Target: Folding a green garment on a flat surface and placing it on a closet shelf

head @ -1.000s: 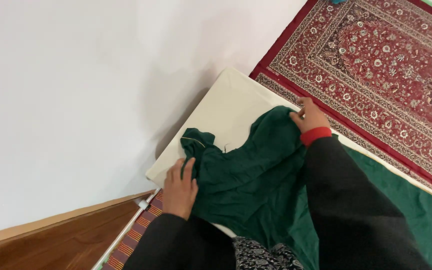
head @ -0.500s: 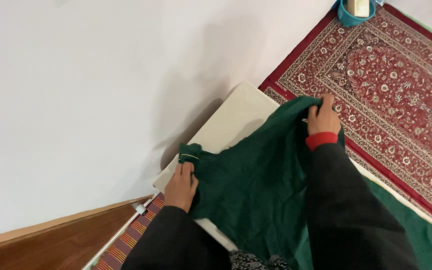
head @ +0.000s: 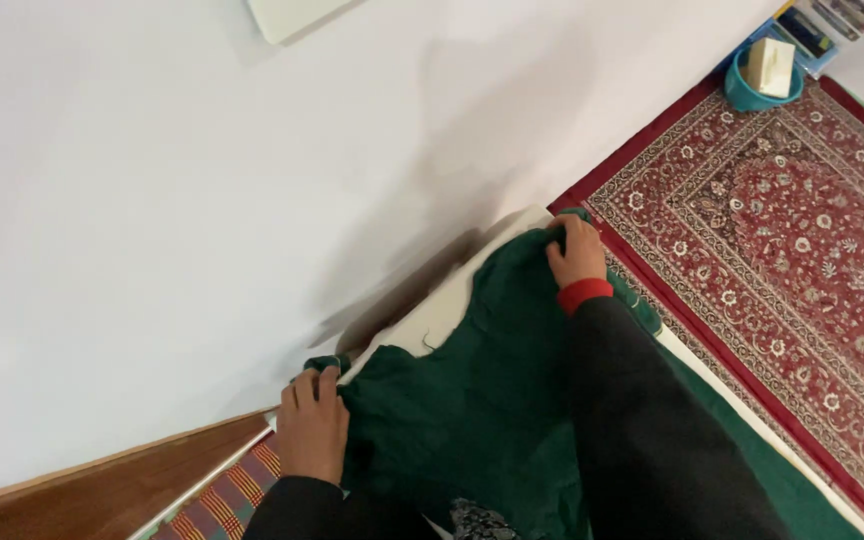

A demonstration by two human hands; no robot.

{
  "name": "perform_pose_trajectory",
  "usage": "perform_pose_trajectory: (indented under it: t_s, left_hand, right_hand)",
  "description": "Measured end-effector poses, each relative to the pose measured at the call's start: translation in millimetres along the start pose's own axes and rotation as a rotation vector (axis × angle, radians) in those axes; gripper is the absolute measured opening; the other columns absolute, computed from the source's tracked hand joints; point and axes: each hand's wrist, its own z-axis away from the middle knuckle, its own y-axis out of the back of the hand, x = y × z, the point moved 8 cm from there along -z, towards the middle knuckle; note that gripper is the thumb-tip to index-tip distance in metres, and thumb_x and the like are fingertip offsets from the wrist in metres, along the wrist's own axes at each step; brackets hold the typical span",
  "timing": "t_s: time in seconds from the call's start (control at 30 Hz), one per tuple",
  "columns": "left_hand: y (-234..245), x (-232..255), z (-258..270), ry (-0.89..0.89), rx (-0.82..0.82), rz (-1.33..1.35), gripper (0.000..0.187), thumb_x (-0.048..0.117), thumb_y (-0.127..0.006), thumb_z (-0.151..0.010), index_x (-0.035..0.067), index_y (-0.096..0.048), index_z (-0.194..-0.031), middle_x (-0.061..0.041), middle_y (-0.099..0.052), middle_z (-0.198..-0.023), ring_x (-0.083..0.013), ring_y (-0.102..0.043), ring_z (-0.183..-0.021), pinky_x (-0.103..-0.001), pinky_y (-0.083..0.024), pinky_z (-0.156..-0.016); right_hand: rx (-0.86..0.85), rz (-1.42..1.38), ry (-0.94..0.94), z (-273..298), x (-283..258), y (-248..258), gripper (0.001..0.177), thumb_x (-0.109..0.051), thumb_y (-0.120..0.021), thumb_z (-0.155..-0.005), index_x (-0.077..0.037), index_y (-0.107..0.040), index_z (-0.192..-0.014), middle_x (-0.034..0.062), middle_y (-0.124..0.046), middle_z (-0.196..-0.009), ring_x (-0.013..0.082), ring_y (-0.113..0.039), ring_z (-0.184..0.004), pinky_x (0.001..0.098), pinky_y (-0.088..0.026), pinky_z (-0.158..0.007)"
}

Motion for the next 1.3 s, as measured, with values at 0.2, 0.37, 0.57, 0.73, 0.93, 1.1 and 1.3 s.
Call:
perform_pose_trajectory:
  t_s: [0.2,0.37,0.57,0.73,0.93,1.1,1.3]
  left_hand:
    - [0,32,2,-0.196,0.143,0.160,0.036,0.018,-0.063,-0.097,0.013,-0.059,-0.132,-0.013,-0.057,-0.123,-0.0305,-0.056,-0.114,-0.044,-0.048,-0.101]
    - [-20,35,2,-0.014,-0.187,0.177,0.057,0.027,-0.062,-0.098,0.016,-0.044,-0.150,-0.011,-0.052,-0.137,-0.0307,-0.058,-0.106,-0.044,-0.054,-0.090]
    - [-38,14,-2,0.146,-0.341,0.295,0.052,0.024,-0.062,-0.096,0.022,-0.045,-0.145,-0.009,-0.057,-0.118,-0.0328,-0.061,-0.106,-0.049,-0.055,-0.083]
    - [-55,3,0,0.149,-0.345,0.322,0.020,0.025,-0.066,-0.094,0.021,-0.055,-0.111,-0.005,-0.059,-0.108,-0.0290,-0.057,-0.105,-0.046,-0.052,-0.083]
    - [-31,9,-11,0.109,-0.299,0.573,0.016,0.020,-0.063,-0.093,0.021,-0.049,-0.100,-0.003,-0.061,-0.096,-0.0266,-0.057,-0.091,-0.041,-0.043,-0.078]
    - [-6,10,-37,0.076,-0.230,0.671,0.018,0.027,-0.059,-0.100,0.021,-0.052,-0.116,-0.003,-0.071,-0.114,-0.0282,-0.074,-0.094,-0.041,-0.051,-0.077]
    - [-6,12,-46,0.061,-0.299,0.451,0.027,0.038,-0.045,-0.110,0.030,-0.045,-0.135,-0.008,-0.062,-0.124,-0.0365,-0.074,-0.097,-0.047,-0.062,-0.080]
  right_hand:
    - [0.235,0.152,-0.180,-4,-23,31,0.019,-0.014,-0.053,-0.095,-0.018,-0.071,-0.098,0.0081,-0.068,-0.106,0.0345,-0.056,-0.101,0.0486,-0.045,-0.089]
    - [0.333,0.346,-0.058,-13,-61,58,0.012,-0.017,-0.062,-0.103,-0.015,-0.074,-0.103,0.0167,-0.058,-0.132,0.0379,-0.053,-0.117,0.0555,-0.055,-0.089]
    - [-0.326,0.412,-0.052,-3,-42,-3,0.026,-0.021,-0.046,-0.104,-0.019,-0.064,-0.123,0.0042,-0.073,-0.110,0.0354,-0.073,-0.084,0.0552,-0.060,-0.060]
    - [-0.498,0.323,-0.074,5,-3,-12,0.033,-0.033,-0.056,-0.099,-0.025,-0.060,-0.131,0.0067,-0.060,-0.116,0.0343,-0.067,-0.090,0.0525,-0.058,-0.069]
    - [-0.474,0.319,0.069,20,-14,-14,0.035,-0.032,-0.069,-0.092,-0.025,-0.062,-0.126,0.0088,-0.054,-0.116,0.0314,-0.060,-0.109,0.0504,-0.055,-0.081]
    - [-0.125,0.437,-0.066,-5,-62,27,0.014,-0.023,-0.059,-0.099,-0.022,-0.065,-0.112,0.0044,-0.069,-0.101,0.0333,-0.069,-0.081,0.0515,-0.055,-0.054]
    - [-0.084,0.285,-0.339,-25,-33,-15,0.016,-0.037,-0.047,-0.104,-0.037,-0.057,-0.116,0.0124,-0.074,-0.090,0.0421,-0.074,-0.093,0.0553,-0.057,-0.081]
